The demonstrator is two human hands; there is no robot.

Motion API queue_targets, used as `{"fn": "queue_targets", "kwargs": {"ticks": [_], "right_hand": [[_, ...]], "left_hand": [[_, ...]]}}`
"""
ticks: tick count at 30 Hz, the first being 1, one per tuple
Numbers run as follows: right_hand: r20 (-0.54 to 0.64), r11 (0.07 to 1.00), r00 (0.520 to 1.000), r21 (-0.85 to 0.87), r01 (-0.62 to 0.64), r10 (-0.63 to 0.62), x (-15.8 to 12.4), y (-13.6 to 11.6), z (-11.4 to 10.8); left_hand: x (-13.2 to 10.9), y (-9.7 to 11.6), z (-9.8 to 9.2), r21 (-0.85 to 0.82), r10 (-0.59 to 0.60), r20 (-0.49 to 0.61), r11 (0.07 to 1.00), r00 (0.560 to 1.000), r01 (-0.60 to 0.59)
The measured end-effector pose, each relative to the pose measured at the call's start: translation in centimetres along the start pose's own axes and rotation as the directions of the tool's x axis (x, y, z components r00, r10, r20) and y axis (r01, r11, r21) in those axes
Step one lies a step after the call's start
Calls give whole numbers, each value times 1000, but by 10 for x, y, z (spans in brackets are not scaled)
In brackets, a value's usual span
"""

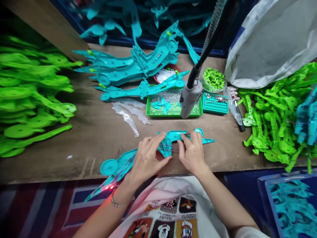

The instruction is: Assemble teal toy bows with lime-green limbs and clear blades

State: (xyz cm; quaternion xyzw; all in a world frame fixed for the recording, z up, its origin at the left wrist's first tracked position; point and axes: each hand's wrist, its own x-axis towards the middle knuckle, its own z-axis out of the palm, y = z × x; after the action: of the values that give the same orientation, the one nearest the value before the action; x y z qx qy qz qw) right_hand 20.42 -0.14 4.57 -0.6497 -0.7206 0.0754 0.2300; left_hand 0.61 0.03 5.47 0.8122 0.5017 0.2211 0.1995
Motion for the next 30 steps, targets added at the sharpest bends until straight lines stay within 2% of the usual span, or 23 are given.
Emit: {"fn": "queue_targets", "kwargs": {"ticks": [3, 6, 9, 11, 13, 18, 22, 26, 30], "right_hand": [[50, 999, 999, -54, -2, 5, -16, 1, -5], [50, 995, 998, 88, 38, -42, -19, 20, -23], [21, 971, 1000, 238, 11, -16, -16, 47, -42], [86, 964, 996, 265, -4, -20, -15, 59, -48], [140, 972, 988, 234, 33, -67, -16, 63, -45], [125, 985, 984, 135, 111, -128, -16, 58, -31], [131, 960, 980, 256, 115, -152, -12, 56, -38], [233, 888, 968, 458, -27, -91, -12, 54, -54], [352, 853, 936, 494, -166, -22, -19, 63, -62]], "left_hand": [[3, -16, -1, -63, 24, 7, 998, 1000, -24], [6, -30, -2, -73, 26, 25, 997, 999, -24], [7, -39, -2, -62, 26, 61, 998, 998, -22], [7, -42, -1, -53, 34, 73, 998, 997, -31], [6, -43, 0, -36, 36, 68, 999, 997, -34], [0, -36, -1, -6, 87, 36, 996, 996, -87], [-8, -25, 3, -11, 94, -41, 995, 995, -94], [-13, -6, 14, -59, 106, -207, 991, 973, -120], [-14, 11, 29, -37, 190, -225, 978, 956, -204]]}}
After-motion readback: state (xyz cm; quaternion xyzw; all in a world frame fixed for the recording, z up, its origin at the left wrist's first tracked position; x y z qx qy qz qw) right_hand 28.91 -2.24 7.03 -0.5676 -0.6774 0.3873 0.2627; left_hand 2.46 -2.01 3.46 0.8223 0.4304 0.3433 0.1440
